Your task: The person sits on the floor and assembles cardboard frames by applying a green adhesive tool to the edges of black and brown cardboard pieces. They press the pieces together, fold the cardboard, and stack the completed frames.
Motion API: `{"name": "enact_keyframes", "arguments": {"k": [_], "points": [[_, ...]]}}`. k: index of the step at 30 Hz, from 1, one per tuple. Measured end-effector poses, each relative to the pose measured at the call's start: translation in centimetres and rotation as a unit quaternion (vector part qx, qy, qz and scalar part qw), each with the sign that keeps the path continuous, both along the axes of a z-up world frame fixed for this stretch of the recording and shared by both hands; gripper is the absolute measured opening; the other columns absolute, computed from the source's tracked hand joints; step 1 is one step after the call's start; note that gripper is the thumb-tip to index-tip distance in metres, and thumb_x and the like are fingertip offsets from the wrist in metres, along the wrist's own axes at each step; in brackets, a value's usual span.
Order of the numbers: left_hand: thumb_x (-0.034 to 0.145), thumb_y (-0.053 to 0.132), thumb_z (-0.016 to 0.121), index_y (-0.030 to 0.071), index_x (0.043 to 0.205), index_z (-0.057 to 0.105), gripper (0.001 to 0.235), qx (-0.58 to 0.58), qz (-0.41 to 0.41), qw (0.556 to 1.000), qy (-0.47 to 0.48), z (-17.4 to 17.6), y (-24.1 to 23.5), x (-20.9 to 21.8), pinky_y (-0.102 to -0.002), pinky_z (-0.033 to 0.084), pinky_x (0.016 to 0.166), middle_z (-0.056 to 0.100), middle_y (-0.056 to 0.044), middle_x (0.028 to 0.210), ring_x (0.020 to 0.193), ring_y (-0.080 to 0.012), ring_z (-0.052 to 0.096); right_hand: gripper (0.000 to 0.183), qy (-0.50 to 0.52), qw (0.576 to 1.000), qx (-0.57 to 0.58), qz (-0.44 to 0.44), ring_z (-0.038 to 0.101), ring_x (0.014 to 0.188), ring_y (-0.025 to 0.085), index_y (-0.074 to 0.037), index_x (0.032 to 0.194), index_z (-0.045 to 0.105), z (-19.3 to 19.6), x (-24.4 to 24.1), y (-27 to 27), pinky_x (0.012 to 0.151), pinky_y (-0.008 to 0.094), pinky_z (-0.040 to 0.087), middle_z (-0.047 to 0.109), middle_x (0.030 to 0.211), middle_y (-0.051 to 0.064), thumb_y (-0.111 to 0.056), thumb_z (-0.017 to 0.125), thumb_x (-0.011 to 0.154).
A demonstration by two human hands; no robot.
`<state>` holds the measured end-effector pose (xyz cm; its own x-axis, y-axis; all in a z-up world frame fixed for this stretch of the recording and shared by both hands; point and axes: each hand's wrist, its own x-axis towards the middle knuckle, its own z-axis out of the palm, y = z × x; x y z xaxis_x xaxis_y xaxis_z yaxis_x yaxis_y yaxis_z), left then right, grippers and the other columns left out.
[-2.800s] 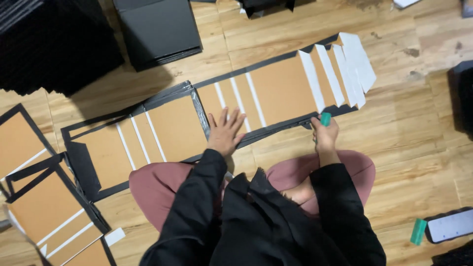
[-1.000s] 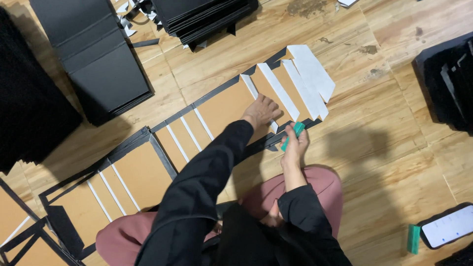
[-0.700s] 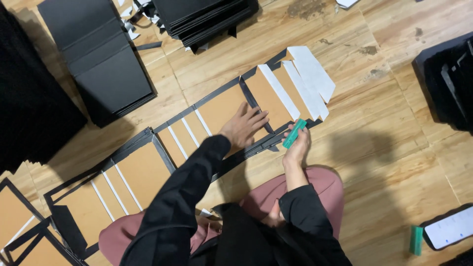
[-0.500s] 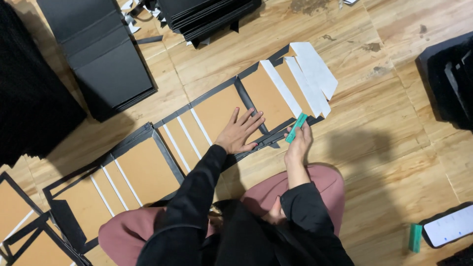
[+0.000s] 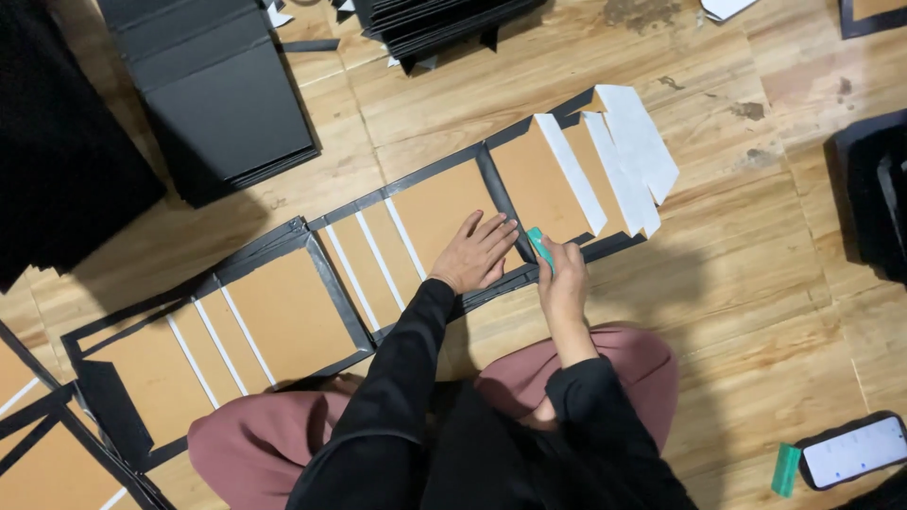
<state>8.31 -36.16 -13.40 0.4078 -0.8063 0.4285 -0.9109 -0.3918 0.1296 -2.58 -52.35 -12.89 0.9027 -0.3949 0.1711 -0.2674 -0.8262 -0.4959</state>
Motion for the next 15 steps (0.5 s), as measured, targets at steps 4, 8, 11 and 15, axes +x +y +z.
{"name": "enact_keyframes", "arguments": {"k": [4, 8, 11, 15], "points": [[0.082, 0.029, 0.03, 0.015, 0.123, 0.046, 0.047, -0.019, 0.005, 1.0, -0.006, 0.6, 0.2, 0.0, -0.046, 0.027, 0.103, 0.049, -0.004, 0.121, 0.12, -0.0201, 0.043, 0.03, -0.02, 0.999, 0.002, 0.035, 0.054, 0.08, 0.022, -0.016, 0.114, 0.055, 0.3, -0.2, 0.7, 0.07, 0.032, 0.046, 0.049, 0.089, 0.001, -0.022, 0.057, 0.085], [0.081, 0.026, 0.033, 0.013, 0.12, 0.047, 0.044, -0.024, 0.003, 1.0, -0.008, 0.6, 0.3, 0.3, -0.046, 0.027, 0.103, 0.049, -0.005, 0.118, 0.119, -0.0208, 0.043, 0.029, -0.073, 0.995, -0.062, 0.041, 0.052, 0.08, 0.02, -0.016, 0.114, 0.055, 0.1, 0.4, 0.7, 0.068, 0.029, 0.046, 0.048, 0.087, 0.002, -0.031, 0.043, 0.092], [0.08, 0.025, 0.034, 0.011, 0.119, 0.048, 0.043, -0.023, -0.001, 1.0, -0.008, 0.8, 0.6, 0.2, -0.047, 0.027, 0.103, 0.049, -0.006, 0.116, 0.119, -0.0216, 0.043, 0.028, -0.066, 0.995, -0.002, 0.081, 0.048, 0.087, 0.016, -0.014, 0.109, 0.053, -0.6, -0.3, 1.0, 0.078, 0.028, 0.041, 0.045, 0.089, 0.0, -0.033, 0.038, 0.095], [0.08, 0.024, 0.035, 0.01, 0.115, 0.049, 0.04, -0.036, -0.003, 0.999, -0.019, 1.0, 0.6, 0.4, -0.046, 0.029, 0.101, 0.05, -0.007, 0.113, 0.117, -0.0221, 0.044, 0.021, 0.047, 0.983, -0.148, 0.098, 0.049, 0.079, 0.016, -0.019, 0.107, 0.05, 0.3, -1.6, 1.8, 0.066, 0.026, 0.046, 0.043, 0.085, -0.002, -0.031, 0.042, 0.091]]}}
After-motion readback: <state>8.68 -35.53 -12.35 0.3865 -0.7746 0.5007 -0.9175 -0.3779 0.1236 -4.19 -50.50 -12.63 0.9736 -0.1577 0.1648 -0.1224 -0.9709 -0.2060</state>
